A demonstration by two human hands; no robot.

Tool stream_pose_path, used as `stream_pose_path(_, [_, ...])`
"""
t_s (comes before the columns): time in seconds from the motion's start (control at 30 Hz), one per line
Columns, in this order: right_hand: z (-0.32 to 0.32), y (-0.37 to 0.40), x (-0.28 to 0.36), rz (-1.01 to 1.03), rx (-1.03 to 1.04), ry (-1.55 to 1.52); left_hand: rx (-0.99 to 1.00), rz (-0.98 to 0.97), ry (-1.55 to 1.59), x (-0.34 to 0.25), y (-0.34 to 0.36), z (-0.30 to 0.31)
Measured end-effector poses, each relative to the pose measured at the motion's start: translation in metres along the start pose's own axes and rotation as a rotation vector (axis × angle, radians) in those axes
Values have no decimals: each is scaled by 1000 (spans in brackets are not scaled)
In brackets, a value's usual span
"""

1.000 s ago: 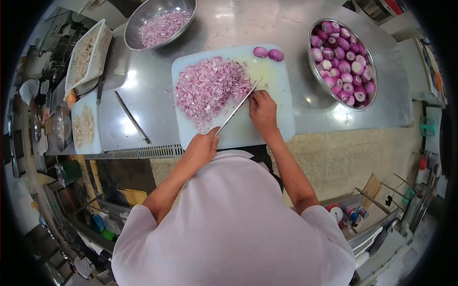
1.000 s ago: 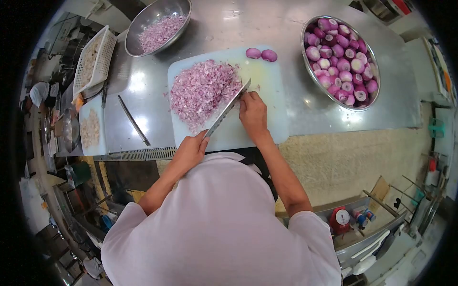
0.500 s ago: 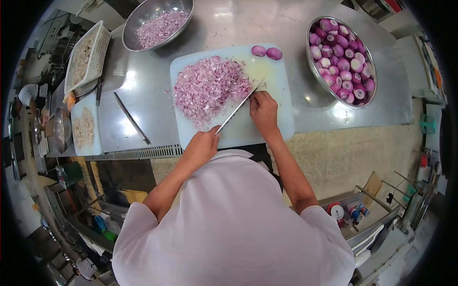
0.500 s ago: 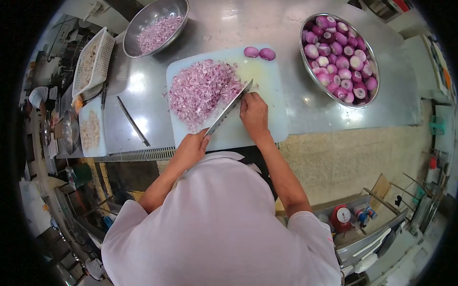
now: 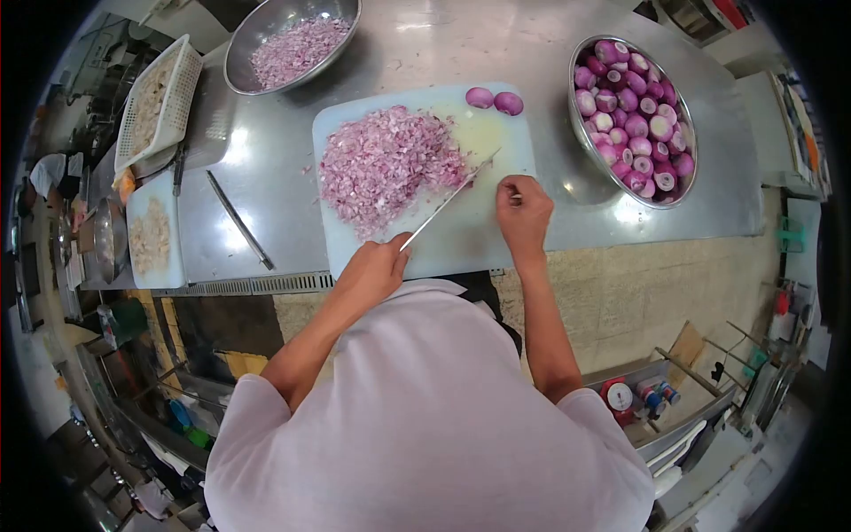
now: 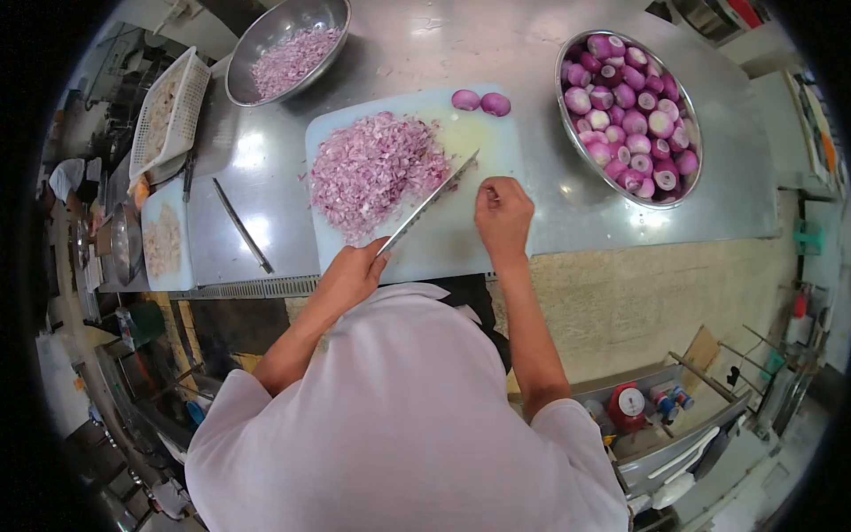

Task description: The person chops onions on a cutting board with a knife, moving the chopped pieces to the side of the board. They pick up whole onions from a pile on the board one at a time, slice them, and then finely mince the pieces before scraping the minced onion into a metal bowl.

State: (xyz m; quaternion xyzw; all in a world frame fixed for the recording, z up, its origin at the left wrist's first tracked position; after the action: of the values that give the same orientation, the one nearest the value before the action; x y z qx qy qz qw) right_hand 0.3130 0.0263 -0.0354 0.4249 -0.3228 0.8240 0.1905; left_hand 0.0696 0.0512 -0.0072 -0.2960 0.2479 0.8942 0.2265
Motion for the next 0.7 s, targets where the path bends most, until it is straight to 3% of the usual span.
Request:
stream_pose_path(0.33, [66, -42, 8, 38, -239, 40, 42, 12, 13, -7, -8, -12])
stream_pose_path(0.4, [63, -50, 11, 45, -235, 22, 89, -148, 62, -8, -7, -33])
stream_pose_path(0.53, [53, -61, 12, 74, -209, -8, -25, -209, 163, 2, -14, -29])
stream_pose_path(0.6, [43, -64, 14, 66, -149, -8, -11, 170, 303, 29, -15, -13])
stream_pose_path(0.7, [26, -71, 3, 44, -62, 20, -153, 228, 190, 34, -10, 14])
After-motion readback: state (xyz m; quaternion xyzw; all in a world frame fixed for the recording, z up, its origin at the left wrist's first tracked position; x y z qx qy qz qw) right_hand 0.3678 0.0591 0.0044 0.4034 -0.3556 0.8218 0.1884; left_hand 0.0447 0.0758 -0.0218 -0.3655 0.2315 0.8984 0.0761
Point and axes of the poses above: each hand's wrist, its own y-axis away from the middle knuckle, its own z-axis out of the back of the hand, x = y × z, the point moved 6 cm from there along -y, towards the middle knuckle, and after that the axes turned 5 degrees about -x, right-handed, at the moved point
